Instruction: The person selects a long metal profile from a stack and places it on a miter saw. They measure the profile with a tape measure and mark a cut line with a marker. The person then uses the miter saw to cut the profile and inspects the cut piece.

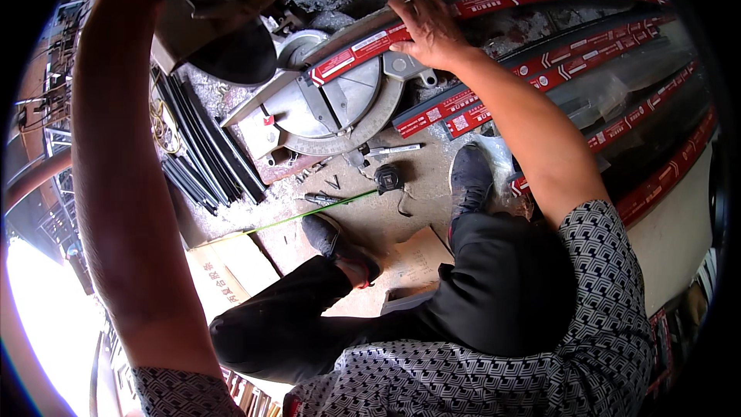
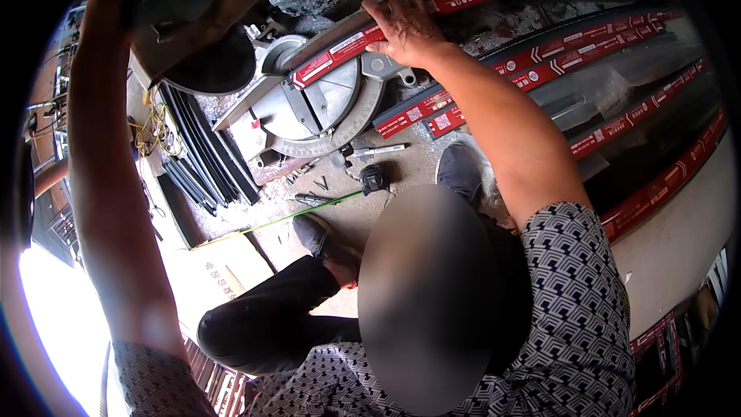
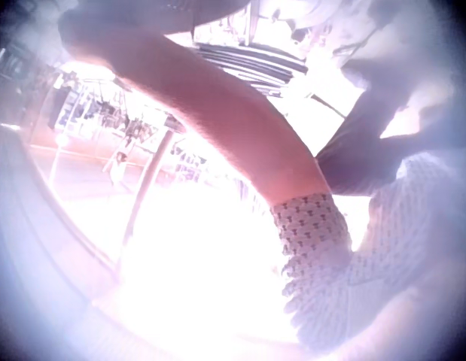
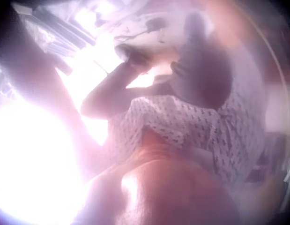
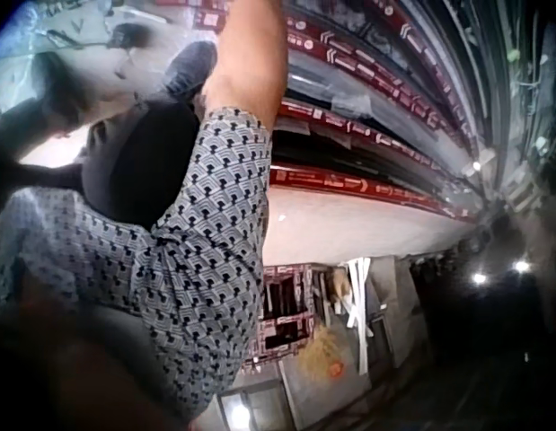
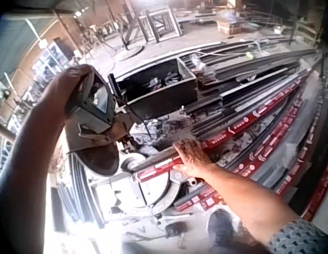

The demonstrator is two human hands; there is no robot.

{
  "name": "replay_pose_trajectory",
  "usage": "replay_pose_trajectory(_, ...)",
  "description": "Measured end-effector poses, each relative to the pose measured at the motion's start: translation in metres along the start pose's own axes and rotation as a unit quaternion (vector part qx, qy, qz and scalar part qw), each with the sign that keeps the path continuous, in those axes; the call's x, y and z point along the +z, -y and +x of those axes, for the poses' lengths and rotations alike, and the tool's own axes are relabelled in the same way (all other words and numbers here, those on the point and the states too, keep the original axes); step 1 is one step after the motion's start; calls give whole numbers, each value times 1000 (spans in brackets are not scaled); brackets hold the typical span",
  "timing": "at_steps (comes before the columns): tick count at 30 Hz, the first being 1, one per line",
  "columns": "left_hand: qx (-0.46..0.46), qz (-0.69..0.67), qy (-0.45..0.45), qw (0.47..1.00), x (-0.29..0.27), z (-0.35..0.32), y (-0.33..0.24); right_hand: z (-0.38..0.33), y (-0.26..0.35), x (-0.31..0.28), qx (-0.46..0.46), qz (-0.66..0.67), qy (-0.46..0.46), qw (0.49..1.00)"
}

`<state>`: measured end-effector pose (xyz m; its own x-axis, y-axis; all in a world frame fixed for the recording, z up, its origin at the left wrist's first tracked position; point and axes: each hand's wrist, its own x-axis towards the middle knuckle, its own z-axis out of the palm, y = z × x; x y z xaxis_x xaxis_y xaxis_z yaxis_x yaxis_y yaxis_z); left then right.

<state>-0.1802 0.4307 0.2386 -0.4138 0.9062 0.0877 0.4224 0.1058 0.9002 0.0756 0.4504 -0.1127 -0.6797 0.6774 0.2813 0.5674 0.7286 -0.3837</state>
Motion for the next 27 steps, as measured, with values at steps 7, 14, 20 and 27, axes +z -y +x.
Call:
replay_pose_trajectory(7, 3, -61, 58, 996, -14, 61, 25, -6, -6, 3, 0, -8, 10, 1000)
replay_pose_trajectory(14, -3, -109, 101, 989, -27, 91, 32, -7, -6, 4, 2, 6, 7, 1000)
replay_pose_trajectory(20, -44, -124, 59, 989, -18, 88, 29, -10, -10, 3, 2, -10, -6, 1000)
replay_pose_trajectory(27, -1, 67, -21, 998, -20, 94, 27, -3, -3, 2, 29, -2, 36, 999)
